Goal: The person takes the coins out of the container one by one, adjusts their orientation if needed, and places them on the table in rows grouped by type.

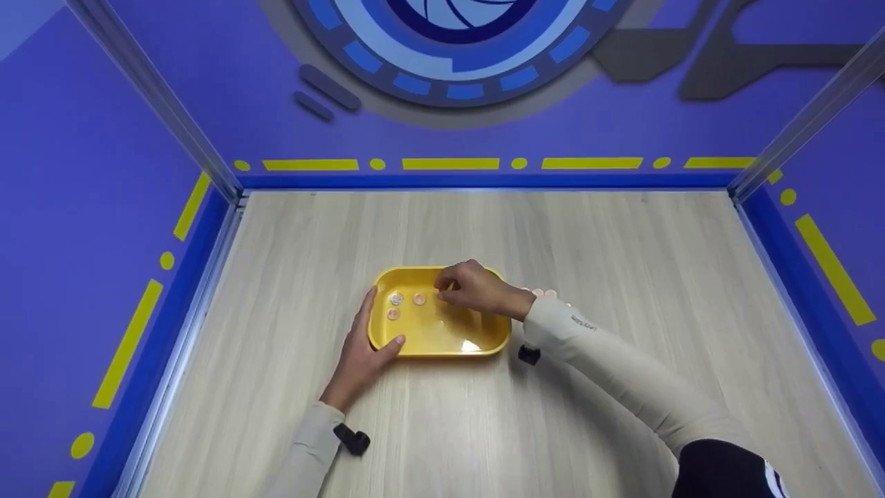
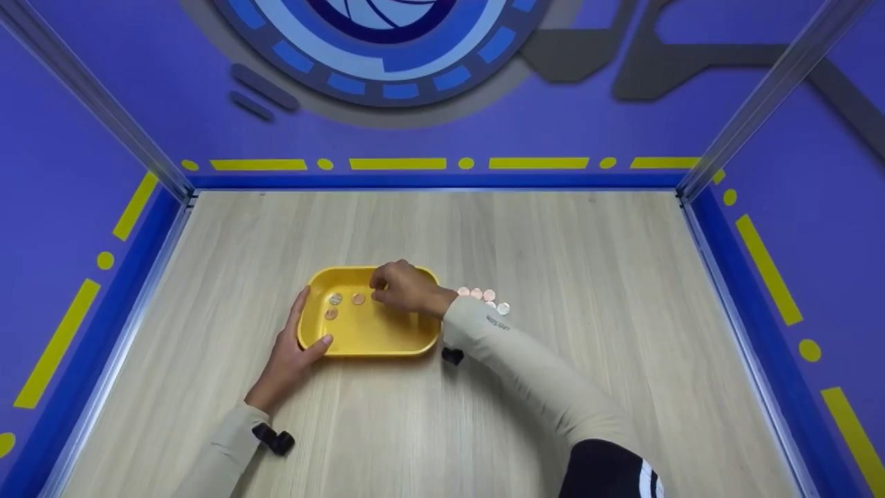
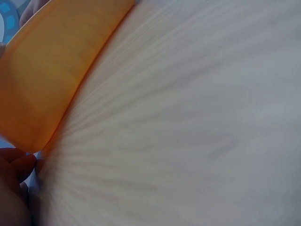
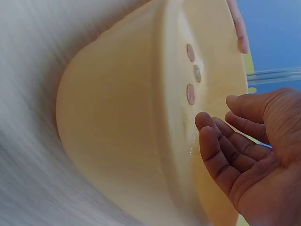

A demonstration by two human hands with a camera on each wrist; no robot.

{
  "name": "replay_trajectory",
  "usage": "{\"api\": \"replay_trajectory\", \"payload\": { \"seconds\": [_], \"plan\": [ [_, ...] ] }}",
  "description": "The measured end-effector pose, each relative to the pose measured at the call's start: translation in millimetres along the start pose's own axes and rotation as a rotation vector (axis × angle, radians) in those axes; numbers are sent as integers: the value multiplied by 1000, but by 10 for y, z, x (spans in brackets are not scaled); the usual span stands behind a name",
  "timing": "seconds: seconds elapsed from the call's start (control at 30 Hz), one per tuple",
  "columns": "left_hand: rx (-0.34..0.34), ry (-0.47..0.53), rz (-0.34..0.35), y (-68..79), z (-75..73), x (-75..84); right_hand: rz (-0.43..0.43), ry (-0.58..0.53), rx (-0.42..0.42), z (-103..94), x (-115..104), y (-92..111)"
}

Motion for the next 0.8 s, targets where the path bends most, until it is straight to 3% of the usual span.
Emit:
{"api": "replay_trajectory", "payload": {
  "seconds": [0.47, 0.8],
  "plan": [
    [8, -23, 25, -8, -14, 7, -23, 99, -88, 162, -34, -165],
    [1, -30, 12, -1, -13, 2, -130, 133, -181, 356, -127, -204]
  ]
}}
Point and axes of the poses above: each hand's wrist, its own y-axis away from the middle knuckle, its own z-axis out of the palm, x = y × z, the point moved 7 cm from there along -y, towards the middle knuckle, and after that the axes turned 5 degrees about -y, right-handed, at the moved point
